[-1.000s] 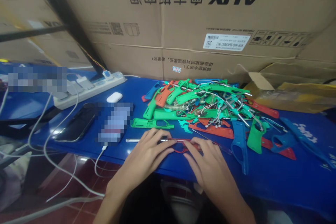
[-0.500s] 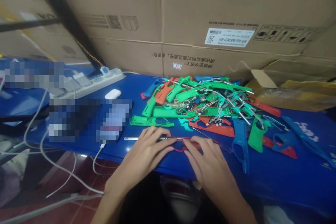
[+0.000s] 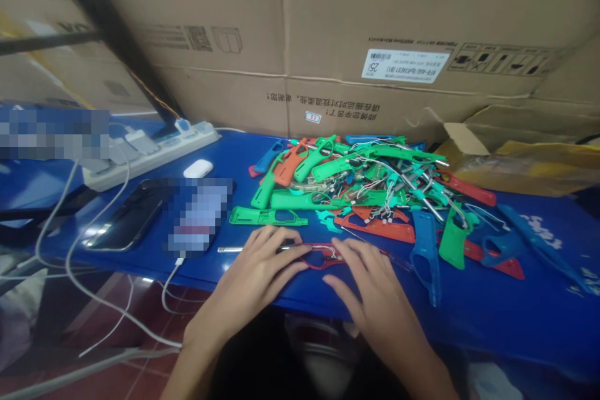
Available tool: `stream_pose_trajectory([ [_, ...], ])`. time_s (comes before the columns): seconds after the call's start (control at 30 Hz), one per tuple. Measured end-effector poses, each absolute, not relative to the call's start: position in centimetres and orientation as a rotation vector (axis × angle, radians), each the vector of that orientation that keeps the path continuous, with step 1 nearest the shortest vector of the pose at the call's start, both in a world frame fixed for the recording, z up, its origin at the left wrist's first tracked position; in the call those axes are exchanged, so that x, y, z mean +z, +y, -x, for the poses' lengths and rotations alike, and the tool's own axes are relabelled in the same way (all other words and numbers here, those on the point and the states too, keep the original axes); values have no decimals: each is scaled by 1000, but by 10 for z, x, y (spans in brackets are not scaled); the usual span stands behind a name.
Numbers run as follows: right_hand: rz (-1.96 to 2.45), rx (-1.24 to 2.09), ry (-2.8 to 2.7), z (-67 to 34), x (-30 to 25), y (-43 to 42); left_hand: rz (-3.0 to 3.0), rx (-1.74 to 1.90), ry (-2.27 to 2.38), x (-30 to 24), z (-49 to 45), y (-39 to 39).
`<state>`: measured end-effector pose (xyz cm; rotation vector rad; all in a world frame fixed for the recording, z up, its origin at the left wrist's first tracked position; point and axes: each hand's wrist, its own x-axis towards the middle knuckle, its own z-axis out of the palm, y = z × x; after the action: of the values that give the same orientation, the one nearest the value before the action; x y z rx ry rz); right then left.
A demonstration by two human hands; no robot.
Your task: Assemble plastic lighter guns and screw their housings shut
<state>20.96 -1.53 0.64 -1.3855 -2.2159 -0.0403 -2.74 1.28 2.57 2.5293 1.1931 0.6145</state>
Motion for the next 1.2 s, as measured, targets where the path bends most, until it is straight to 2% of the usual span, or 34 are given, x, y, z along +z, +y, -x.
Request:
stream_pose_trajectory([
  [0.17,1415,150,-1937,-215,5,-20,-2487,632,1204,25,28,12],
  [0.53,1393,157,-2138,-211,3,-16,-2537,692,1187,30,18,24],
  [0.77,1416,269,-2163,-212,-1,-15,-2597,624,1269,34,7,29],
  [1.2,1408,414,-2128,-217,3,-15,-2487,747,1280,20,7,27],
])
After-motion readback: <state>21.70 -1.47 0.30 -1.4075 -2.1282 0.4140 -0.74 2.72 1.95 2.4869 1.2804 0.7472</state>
